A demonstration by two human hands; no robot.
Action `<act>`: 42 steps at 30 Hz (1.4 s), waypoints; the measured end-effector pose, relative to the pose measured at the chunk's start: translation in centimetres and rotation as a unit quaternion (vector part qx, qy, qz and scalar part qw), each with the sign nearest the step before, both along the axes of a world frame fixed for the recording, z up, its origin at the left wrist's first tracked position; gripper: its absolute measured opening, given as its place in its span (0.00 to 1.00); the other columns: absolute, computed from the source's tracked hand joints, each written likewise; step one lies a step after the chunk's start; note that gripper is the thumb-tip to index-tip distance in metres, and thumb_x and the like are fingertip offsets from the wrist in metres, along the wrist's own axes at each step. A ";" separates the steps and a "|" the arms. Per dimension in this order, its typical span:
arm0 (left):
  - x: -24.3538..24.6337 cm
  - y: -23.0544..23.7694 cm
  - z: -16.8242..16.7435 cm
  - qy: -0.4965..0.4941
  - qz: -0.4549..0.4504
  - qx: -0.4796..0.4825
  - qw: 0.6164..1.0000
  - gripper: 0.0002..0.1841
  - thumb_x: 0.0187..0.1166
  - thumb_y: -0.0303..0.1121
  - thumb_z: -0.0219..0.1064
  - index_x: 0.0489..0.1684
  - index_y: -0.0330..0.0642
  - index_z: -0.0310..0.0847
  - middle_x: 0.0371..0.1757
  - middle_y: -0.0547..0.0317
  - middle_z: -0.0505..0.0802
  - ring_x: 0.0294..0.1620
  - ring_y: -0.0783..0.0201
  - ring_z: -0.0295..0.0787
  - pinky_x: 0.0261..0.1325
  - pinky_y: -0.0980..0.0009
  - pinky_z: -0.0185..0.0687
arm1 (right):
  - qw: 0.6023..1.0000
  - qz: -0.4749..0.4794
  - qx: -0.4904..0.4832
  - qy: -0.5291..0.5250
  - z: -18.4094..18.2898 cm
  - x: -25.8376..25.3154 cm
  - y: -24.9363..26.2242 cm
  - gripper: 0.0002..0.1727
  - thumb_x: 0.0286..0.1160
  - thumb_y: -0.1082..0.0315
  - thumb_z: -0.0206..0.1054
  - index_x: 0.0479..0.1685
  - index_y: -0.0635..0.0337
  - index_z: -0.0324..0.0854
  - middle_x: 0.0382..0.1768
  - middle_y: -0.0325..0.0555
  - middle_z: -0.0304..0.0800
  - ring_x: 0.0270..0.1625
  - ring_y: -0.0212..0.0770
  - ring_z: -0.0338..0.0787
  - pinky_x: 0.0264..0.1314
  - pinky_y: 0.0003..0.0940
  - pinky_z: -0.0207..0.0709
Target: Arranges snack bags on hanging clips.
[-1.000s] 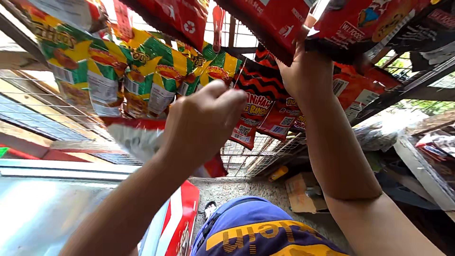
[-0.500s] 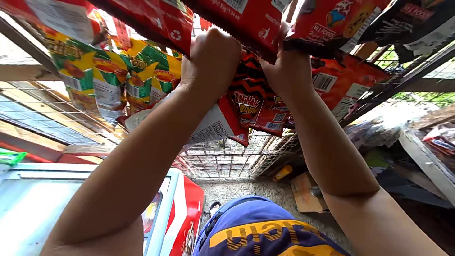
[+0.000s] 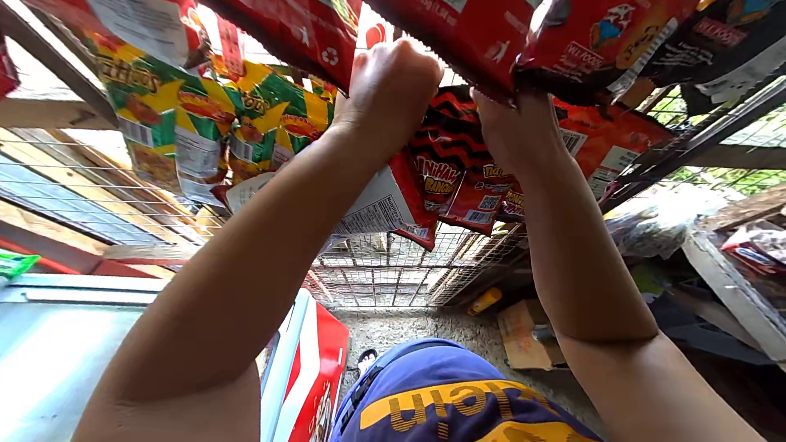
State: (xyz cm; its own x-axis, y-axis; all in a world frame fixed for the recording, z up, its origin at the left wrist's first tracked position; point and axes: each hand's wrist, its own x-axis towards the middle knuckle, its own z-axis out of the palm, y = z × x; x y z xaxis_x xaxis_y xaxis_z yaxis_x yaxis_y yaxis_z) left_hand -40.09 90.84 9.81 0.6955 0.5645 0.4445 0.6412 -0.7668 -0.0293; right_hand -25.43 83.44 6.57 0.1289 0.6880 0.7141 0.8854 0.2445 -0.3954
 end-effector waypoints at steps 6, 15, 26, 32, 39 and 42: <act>0.0 0.7 -0.4 -0.003 -0.014 0.017 1.000 0.14 0.88 0.33 0.55 0.48 0.33 0.86 0.52 0.32 0.91 0.61 0.30 0.88 0.56 0.33 0.77 | 0.997 0.003 -0.074 -0.021 0.4 -0.2 -0.5 0.22 0.89 0.59 0.57 0.64 0.71 0.82 0.60 0.63 0.89 0.68 0.49 0.86 0.72 0.46 0.74; 0.0 0.4 -0.2 0.004 -0.009 -0.013 1.000 0.16 0.91 0.34 0.53 0.49 0.33 0.86 0.52 0.31 0.91 0.61 0.30 0.87 0.56 0.33 0.76 | 0.995 -0.094 0.030 -0.014 -0.3 -1.4 -0.3 0.21 0.79 0.63 0.67 0.60 0.73 0.86 0.58 0.66 0.91 0.67 0.54 0.88 0.71 0.44 0.74; 0.1 0.9 -0.6 0.023 -0.007 0.019 1.000 0.14 0.90 0.31 0.53 0.48 0.30 0.83 0.49 0.29 0.90 0.57 0.28 0.88 0.49 0.32 0.78 | 0.991 -0.105 -0.072 -0.039 0.8 -1.5 -0.1 0.21 0.83 0.64 0.63 0.63 0.74 0.84 0.60 0.68 0.89 0.69 0.59 0.86 0.71 0.50 0.72; -0.4 1.5 -1.2 -0.011 -0.037 0.044 0.998 0.17 0.91 0.35 0.53 0.49 0.30 0.84 0.50 0.26 0.90 0.57 0.23 0.87 0.50 0.27 0.76 | 0.998 -0.019 -0.025 -0.059 -0.5 -0.1 -0.5 0.25 0.84 0.57 0.64 0.65 0.73 0.82 0.59 0.64 0.90 0.67 0.54 0.88 0.72 0.46 0.75; -1.3 1.4 -1.6 -0.061 -0.052 0.054 0.995 0.21 0.90 0.37 0.54 0.39 0.24 0.82 0.45 0.22 0.89 0.53 0.22 0.88 0.52 0.27 0.75 | 0.986 0.060 0.096 -0.126 -5.7 3.3 -5.6 0.20 0.87 0.64 0.60 0.69 0.65 0.83 0.72 0.56 0.86 0.82 0.53 0.78 0.85 0.46 0.70; -2.1 -0.2 -1.4 -0.068 -0.020 0.008 0.997 0.24 0.92 0.38 0.53 0.29 0.21 0.77 0.31 0.25 0.85 0.40 0.25 0.85 0.45 0.32 0.73 | 0.978 0.002 0.174 -0.112 -7.0 6.2 -7.0 0.13 0.86 0.69 0.61 0.55 0.67 0.88 0.62 0.57 0.92 0.73 0.52 0.86 0.78 0.44 0.75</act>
